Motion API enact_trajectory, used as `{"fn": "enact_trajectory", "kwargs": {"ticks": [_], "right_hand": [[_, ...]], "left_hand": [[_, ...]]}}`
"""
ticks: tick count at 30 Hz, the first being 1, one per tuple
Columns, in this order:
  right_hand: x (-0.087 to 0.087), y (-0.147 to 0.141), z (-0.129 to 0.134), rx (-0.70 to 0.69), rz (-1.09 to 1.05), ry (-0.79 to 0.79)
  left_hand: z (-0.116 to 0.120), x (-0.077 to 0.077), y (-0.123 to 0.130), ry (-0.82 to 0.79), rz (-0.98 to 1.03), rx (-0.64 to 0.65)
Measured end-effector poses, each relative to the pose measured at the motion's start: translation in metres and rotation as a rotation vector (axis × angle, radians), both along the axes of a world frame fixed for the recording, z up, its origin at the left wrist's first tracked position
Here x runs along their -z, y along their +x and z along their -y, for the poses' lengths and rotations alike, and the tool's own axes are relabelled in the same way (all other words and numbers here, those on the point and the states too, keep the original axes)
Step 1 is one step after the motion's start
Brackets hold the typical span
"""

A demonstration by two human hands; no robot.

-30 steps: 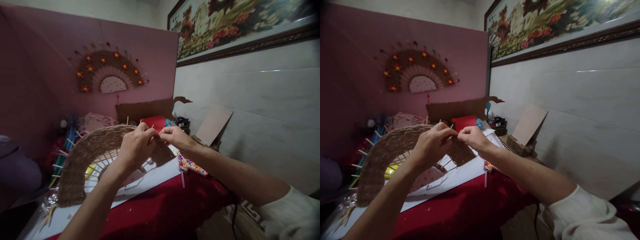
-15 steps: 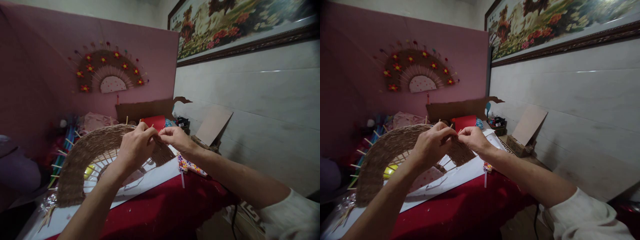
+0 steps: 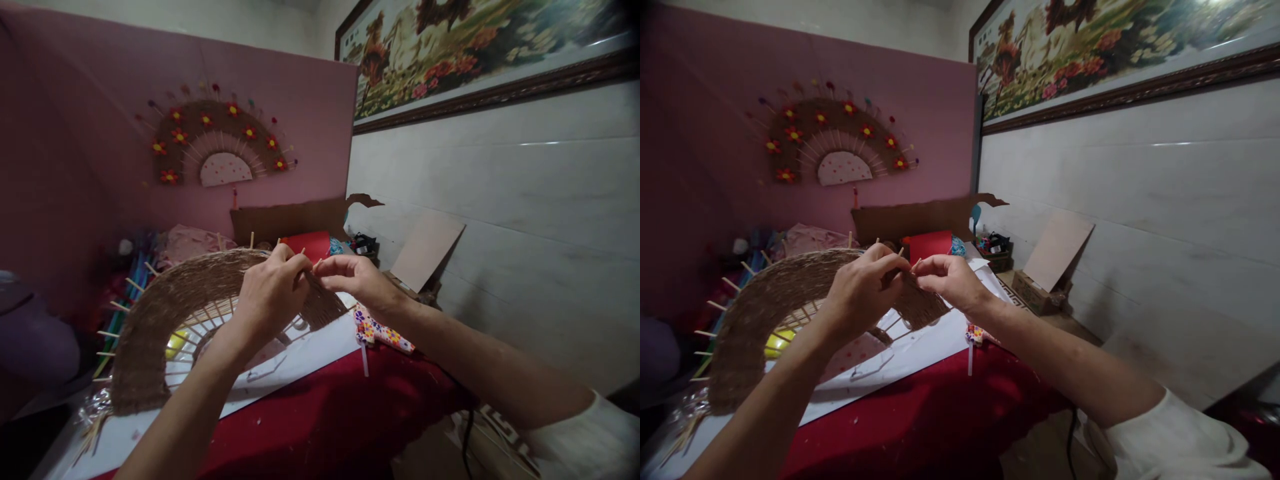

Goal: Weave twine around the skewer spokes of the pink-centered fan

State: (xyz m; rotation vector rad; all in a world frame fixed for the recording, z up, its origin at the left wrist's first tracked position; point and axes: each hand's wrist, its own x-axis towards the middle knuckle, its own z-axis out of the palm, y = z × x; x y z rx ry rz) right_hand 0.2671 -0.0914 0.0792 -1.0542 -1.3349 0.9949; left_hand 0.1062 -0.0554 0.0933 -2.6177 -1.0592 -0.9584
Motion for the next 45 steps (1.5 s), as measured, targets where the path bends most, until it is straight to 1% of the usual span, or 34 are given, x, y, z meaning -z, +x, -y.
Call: {"fn": "enact_trajectory", "kwargs": {"ticks": [3, 9, 11, 13, 16, 17, 18, 20, 22, 25, 29, 32, 36, 40, 45], "right_hand": [[0.001, 0.0, 0.0, -0.006, -0.016, 0.016], [0.002, 0.0, -0.003, -0.008, 0.006, -0.022], [0.003, 0.0, -0.005, 0.013, 0.019, 0.0], [0.004, 0.001, -0.005, 0.101, 0.062, 0.103], [0.004, 0.003, 0.001, 0.301, 0.227, 0.395], [0.003, 0.004, 0.004, 0.345, 0.296, 0.487], [0.003, 0.004, 0.007, 0.367, 0.362, 0.556], [0.002, 0.004, 0.013, 0.353, 0.489, 0.644], [0.002, 0.003, 0.016, 0.327, 0.604, 0.705], [0.005, 0.001, 0.015, 0.339, 0.724, 0.789], [0.012, 0.0, 0.011, 0.351, 0.808, 0.828], [0.014, 0.001, 0.011, 0.358, 0.828, 0.85], [0.012, 0.001, 0.012, 0.39, 0.809, 0.846], [0.011, 0.0, 0.011, 0.356, 0.836, 0.842], [0.009, 0.0, 0.011, 0.386, 0.802, 0.83]], "left_hand": [[-0.001, 0.0, 0.0, 0.015, 0.007, -0.006], [0.0, -0.001, 0.001, 0.016, 0.008, -0.012], [0.0, -0.001, 0.001, 0.009, 0.01, -0.007], [0.0, -0.001, 0.001, 0.003, 0.015, 0.002], [0.002, -0.002, 0.001, 0.0, 0.028, 0.013], [0.002, -0.002, 0.001, 0.0, 0.033, 0.017], [0.002, -0.003, 0.001, 0.002, 0.038, 0.02], [0.003, -0.003, 0.001, 0.002, 0.044, 0.021], [0.003, -0.004, 0.001, -0.013, 0.048, 0.018], [0.003, -0.003, 0.001, -0.04, 0.064, 0.012], [0.001, -0.002, 0.001, -0.031, 0.086, 0.003], [0.001, -0.001, 0.0, -0.025, 0.095, 0.009], [0.0, -0.002, 0.0, -0.012, 0.093, 0.007], [0.0, -0.002, 0.0, -0.019, 0.096, 0.007], [0.001, -0.003, 0.0, -0.038, 0.09, 0.009]]}}
